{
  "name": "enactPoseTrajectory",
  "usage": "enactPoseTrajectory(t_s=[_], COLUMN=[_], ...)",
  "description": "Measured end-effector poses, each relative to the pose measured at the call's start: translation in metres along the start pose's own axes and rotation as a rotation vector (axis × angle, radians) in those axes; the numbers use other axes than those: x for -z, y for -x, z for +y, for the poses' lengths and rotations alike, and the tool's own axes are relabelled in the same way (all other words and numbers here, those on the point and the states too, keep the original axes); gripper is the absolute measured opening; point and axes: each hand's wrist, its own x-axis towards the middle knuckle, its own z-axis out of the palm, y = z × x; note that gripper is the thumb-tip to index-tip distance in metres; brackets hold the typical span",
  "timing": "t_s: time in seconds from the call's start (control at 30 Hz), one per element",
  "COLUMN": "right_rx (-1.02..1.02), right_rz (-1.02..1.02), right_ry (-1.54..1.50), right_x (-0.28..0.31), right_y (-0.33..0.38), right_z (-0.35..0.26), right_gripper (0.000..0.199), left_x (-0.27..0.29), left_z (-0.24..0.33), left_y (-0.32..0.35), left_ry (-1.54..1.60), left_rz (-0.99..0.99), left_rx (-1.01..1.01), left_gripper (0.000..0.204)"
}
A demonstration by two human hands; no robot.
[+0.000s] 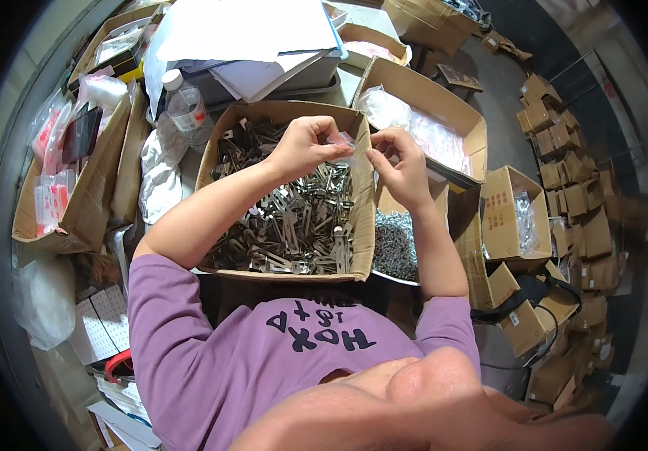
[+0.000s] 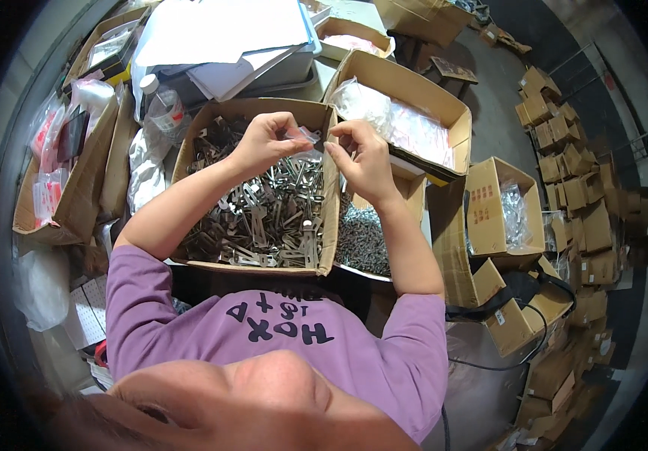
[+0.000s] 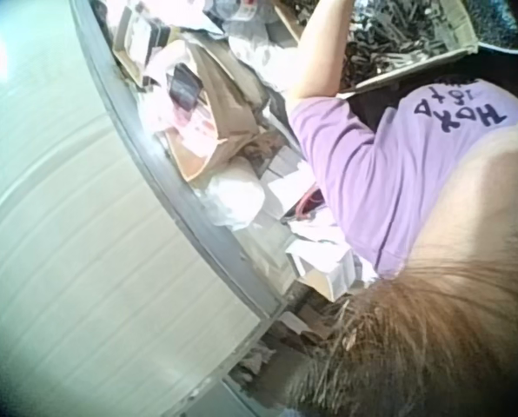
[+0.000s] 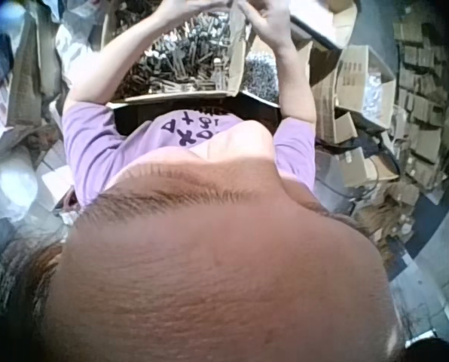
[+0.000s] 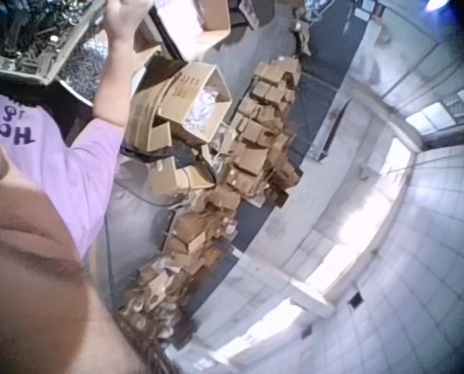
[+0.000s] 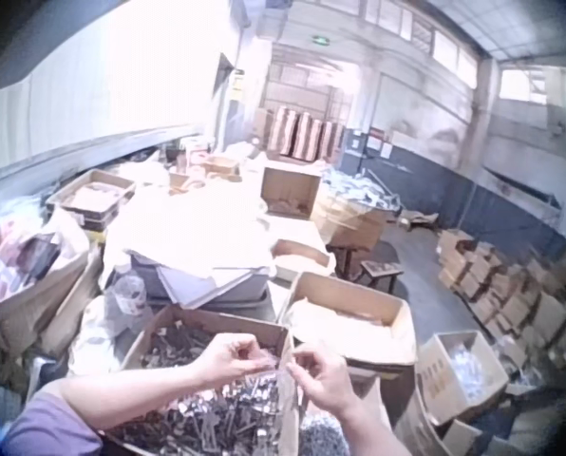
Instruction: The person picks up metal hinges from a cardboard box and puts them into small plastic bags by hand.
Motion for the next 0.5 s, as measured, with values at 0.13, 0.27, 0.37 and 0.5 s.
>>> enactPoseTrajectory(t_s=[0.13,0.27,0.37,0.5], right_rx=[0.202,0.290,0.301,0.242], right_rz=[-0.052,-0.079,-0.066,-0.087], right_ry=[0.076,0.107,0.126,0.200], right_x=[-0.005,-0.007,-0.008,-0.010], right_y=[0.004,0.008,0.007,0.007], right_z=[-0.009,-0.011,-0.012,-0.010], right_gripper=[0.020,0.021,0.021,0.018], left_x=[-0.001,0.003,0.003,0.002], left_z=[-0.012,-0.001,0.001,-0.004], left_y=[-0.001,0.000,-0.001,-0.002], left_ry=[-0.322,-0.551,-0.532,-0.515], left_rz=[0.020,0.001,0.018,0.008], left_rx=[-0.272,-0.207,-0.151,-0.291], left_gripper=[0.011,0.012,0.015,0.018])
